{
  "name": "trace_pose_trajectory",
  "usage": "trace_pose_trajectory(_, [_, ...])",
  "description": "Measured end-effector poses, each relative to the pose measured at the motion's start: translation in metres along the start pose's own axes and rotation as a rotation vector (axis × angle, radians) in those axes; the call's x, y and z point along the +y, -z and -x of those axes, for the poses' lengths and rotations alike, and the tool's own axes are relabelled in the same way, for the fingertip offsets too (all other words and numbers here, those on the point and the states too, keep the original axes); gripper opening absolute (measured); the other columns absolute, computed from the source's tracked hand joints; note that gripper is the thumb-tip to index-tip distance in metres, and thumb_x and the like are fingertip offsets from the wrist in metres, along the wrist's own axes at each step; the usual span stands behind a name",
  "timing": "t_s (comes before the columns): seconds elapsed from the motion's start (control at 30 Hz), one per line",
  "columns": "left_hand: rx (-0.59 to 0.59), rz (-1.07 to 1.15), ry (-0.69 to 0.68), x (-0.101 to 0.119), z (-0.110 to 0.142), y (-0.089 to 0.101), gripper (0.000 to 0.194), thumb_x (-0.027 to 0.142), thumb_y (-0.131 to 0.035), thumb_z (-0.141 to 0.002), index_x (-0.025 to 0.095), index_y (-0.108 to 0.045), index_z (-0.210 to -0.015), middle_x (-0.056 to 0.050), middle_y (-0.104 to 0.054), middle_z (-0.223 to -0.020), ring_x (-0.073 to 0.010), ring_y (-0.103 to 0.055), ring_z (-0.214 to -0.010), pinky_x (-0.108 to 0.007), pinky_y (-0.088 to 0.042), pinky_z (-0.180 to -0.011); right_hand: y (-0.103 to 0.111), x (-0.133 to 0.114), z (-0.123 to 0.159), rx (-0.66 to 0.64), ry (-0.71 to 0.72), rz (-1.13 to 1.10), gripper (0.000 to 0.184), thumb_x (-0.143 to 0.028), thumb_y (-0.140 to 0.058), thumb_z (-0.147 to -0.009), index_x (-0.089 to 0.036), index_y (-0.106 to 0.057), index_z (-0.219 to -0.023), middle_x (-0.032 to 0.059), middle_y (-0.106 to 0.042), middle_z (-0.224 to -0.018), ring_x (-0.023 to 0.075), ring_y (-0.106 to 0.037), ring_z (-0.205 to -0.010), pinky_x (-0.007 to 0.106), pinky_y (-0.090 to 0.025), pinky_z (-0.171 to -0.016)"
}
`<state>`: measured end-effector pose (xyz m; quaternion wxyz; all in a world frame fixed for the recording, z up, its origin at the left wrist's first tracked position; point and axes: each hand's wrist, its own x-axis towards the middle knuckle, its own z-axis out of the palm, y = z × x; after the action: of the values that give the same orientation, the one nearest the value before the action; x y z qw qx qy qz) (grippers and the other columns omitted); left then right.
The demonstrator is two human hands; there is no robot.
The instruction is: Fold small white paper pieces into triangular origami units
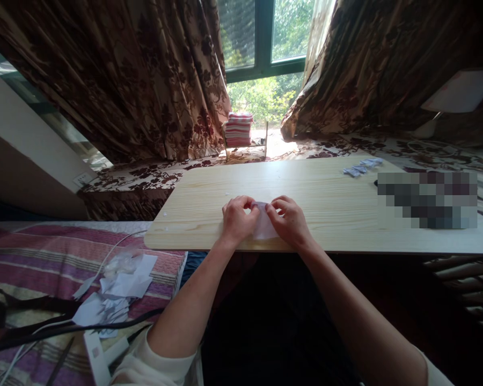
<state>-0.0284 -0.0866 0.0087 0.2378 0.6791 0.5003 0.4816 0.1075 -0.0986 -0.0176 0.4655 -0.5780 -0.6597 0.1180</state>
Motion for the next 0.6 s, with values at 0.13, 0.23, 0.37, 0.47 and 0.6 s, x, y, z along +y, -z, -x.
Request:
trace_pose_trajectory(0.13, [0.093, 0.056, 0.042, -0.004, -0.023, 0.002, 0.005, 0.014, -0.057, -0.070, 0.018, -0.061, -0.069, -0.002, -0.061, -0.074, -0.0173, -0.055, -0.079, -0.032, -0.042, -0.083, 0.007, -0.003, -0.027, -0.082, -0.029, 0.077, 0.020, -0.032, -0.055, -0.091, -0.014, -0.062, -0.099, 0.0038, -0.065, -0.096, 0.0145, -0.063, -0.081, 0.034, -0.053, -0.072])
trace_pose_trajectory(0.23, [0.142, 0.163, 0.096, -0.007, -0.055, 0.004, 0.012, 0.020, -0.054, -0.074, 0.015, -0.064, -0.078, -0.004, -0.064, -0.077, -0.0164, -0.057, -0.074, -0.030, -0.044, -0.076, 0.021, -0.009, -0.061, -0.096, -0.036, 0.139, 0.023, -0.033, -0.054, -0.091, -0.015, -0.061, -0.103, 0.0045, -0.065, -0.099, 0.0148, -0.063, -0.081, 0.034, -0.053, -0.073])
trace_pose_trajectory(0.37, [0.141, 0.304, 0.133, -0.007, -0.092, 0.001, 0.027, 0.035, -0.049, -0.081, 0.013, -0.065, -0.077, -0.004, -0.064, -0.073, -0.0161, -0.058, -0.071, -0.028, -0.045, -0.070, 0.033, -0.015, -0.100, -0.059, -0.036, 0.183, 0.021, -0.034, -0.055, -0.090, -0.015, -0.063, -0.091, 0.0025, -0.065, -0.089, 0.0137, -0.061, -0.077, 0.033, -0.051, -0.072])
trace_pose_trajectory(0.47, [0.082, 0.367, 0.117, -0.003, -0.108, -0.006, 0.030, 0.039, -0.050, -0.081, 0.014, -0.065, -0.074, -0.004, -0.064, -0.072, -0.0161, -0.058, -0.072, -0.028, -0.045, -0.070, 0.031, -0.013, -0.118, -0.020, -0.028, 0.161, 0.025, -0.034, -0.054, -0.087, -0.015, -0.063, -0.072, 0.0032, -0.065, -0.080, 0.0150, -0.059, -0.072, 0.031, -0.047, -0.068])
trace_pose_trajectory(0.6, [-0.002, 0.407, 0.082, -0.006, -0.120, -0.015, 0.014, 0.027, -0.066, -0.069, 0.015, -0.064, -0.076, -0.002, -0.063, -0.075, -0.0147, -0.057, -0.075, -0.026, -0.045, -0.072, 0.023, -0.005, -0.134, -0.031, -0.029, 0.081, 0.032, -0.035, -0.048, -0.083, -0.016, -0.066, -0.065, 0.0058, -0.065, -0.073, 0.0173, -0.060, -0.067, 0.029, -0.043, -0.062])
